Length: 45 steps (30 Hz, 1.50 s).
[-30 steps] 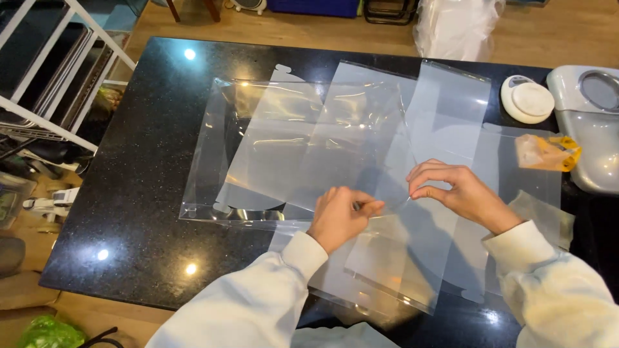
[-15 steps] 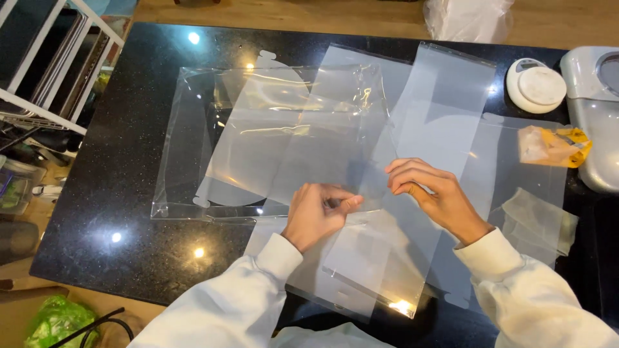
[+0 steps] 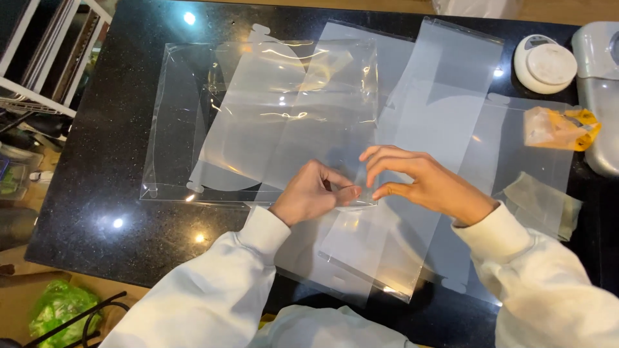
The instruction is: Assembling a large clear plastic box by folding pre-scored plastic sheets and interlocking tabs.
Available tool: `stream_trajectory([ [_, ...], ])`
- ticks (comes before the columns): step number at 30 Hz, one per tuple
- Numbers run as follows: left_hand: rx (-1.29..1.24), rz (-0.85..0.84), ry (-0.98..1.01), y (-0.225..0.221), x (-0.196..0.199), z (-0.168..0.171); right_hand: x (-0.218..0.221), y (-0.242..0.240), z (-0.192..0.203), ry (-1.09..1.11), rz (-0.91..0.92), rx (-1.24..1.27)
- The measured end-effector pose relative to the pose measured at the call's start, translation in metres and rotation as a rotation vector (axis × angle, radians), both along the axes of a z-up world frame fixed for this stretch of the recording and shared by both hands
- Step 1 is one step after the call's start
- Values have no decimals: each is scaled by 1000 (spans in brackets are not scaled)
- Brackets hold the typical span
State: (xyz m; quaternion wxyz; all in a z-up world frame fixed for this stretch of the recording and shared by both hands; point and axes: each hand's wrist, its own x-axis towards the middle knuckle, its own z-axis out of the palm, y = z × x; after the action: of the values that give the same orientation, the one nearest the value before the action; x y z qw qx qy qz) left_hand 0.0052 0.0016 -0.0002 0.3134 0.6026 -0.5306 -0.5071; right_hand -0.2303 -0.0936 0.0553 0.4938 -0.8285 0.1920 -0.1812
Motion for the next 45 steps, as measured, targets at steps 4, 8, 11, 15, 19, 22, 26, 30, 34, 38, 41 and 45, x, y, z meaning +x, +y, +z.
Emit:
stream_trajectory([
  [4, -48, -33, 41, -5, 3, -16, 5, 8, 4, 34, -6, -19],
  [8, -56, -114, 84, -5, 6, -29, 5, 29, 3, 99, -112, -43],
  [11, -76, -171, 121, -4, 4, -44, 5, 43, -7, 128, -203, -91],
  [15, -82, -238, 189, -4, 10, -27, 9, 45, -3, 181, -282, -122],
  [19, -98, -287, 253, -8, 9, -35, 12, 40, 3, 225, -278, -138],
  [22, -50, -324, 195, -10, 7, -45, 18, 40, 11, 320, -218, -96],
  [26, -82, -362, 236, -8, 5, -47, 21, 36, -2, 440, -188, -68],
  [30, -99, -363, 228, -12, 4, -60, 22, 37, -12, 516, -218, -62],
  [34, -116, -370, 212, -14, 9, -60, 30, 50, 4, 452, -222, -59],
  [38, -155, -361, 168, -8, 19, -46, 24, 59, -17, 86, -362, 163],
  [41, -192, -334, 166, -6, 22, -33, 27, 64, -40, -102, -482, 215],
  [45, -214, -318, 192, -13, 16, -45, 32, 75, -76, -393, -671, 351],
])
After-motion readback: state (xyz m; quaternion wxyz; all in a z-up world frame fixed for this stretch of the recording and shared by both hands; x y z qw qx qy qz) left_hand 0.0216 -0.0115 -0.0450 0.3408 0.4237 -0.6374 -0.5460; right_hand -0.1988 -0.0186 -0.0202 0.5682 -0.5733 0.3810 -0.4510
